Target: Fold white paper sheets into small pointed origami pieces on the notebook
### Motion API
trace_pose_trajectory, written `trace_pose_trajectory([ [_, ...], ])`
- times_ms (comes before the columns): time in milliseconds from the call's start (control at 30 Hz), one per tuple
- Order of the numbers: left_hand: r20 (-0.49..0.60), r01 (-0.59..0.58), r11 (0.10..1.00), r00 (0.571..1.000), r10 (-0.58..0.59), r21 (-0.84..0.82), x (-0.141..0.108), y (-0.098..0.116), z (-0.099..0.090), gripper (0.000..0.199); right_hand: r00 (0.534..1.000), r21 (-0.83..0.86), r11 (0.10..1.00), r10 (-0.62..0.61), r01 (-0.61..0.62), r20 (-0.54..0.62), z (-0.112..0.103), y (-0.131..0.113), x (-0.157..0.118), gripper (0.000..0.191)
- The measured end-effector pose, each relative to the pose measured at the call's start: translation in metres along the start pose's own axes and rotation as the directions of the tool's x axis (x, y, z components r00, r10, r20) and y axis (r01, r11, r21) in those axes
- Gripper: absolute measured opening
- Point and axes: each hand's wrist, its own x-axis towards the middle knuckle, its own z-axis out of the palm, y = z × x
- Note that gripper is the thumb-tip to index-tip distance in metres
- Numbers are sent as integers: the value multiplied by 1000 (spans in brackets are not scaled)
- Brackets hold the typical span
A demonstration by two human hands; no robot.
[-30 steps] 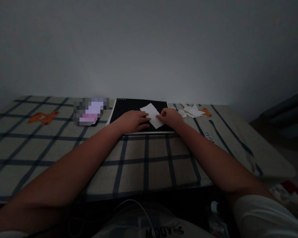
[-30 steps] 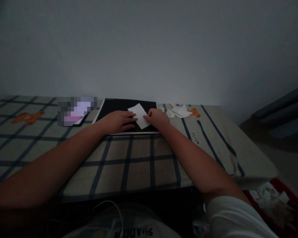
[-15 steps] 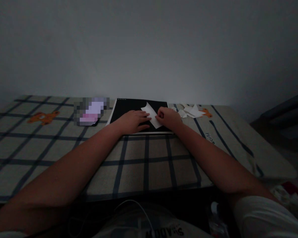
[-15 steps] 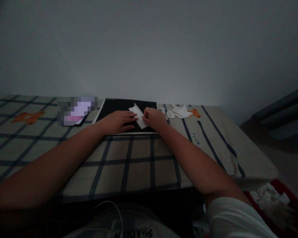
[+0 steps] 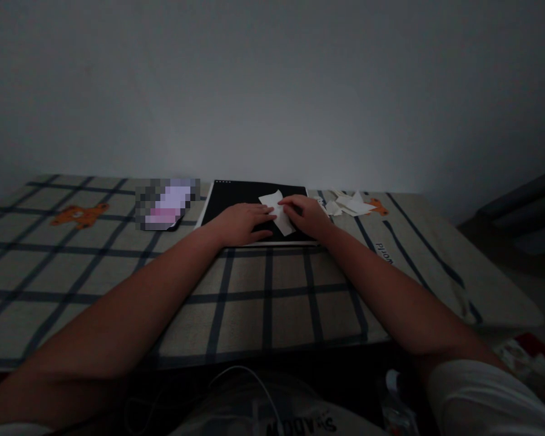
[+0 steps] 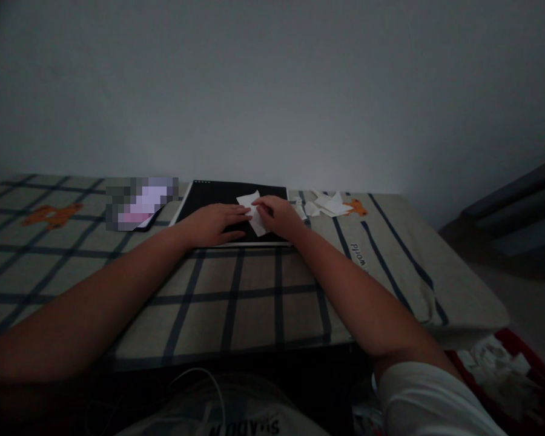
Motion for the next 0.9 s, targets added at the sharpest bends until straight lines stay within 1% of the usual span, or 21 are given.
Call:
trace_pose_trajectory([
  [167, 0, 27, 1000, 1000, -27, -12, 1, -1, 1, 48, 999, 61, 997, 48, -49, 17, 0, 6, 1, 21],
  [267, 0, 40, 999, 999, -40, -8, 1, 1, -2, 45, 997, 80, 994, 73, -73, 0, 2, 9, 1, 25],
  [367, 0, 41, 999, 999, -41, -6, 2, 3, -4, 45, 999, 84, 996, 35, -36, 13, 5, 12, 0, 33],
  [533, -24, 5, 1000, 1000, -5, -16, 2, 0, -2, 39, 989, 64, 997, -54, 46, 136, 8, 17, -2, 41],
  [600, -36, 12, 1000, 999, -13, -24, 1, -3, 0, 38, 984, 64, 996, -66, 56, 166, 9, 20, -2, 43],
  [733, -75, 41, 998, 996, -44, -37, -1, -7, 1, 40, 980, 58, 997, -66, 56, 185, 11, 24, -3, 46],
  [833, -115, 58, 998, 992, -60, -12, 0, -7, -1, 39, 977, 42, 997, -71, 63, 202, 11, 23, -3, 45],
  [900, -138, 53, 998, 989, -50, 18, 1, -7, -3, 37, 975, 30, 997, -76, 71, 210, 11, 22, -3, 44],
])
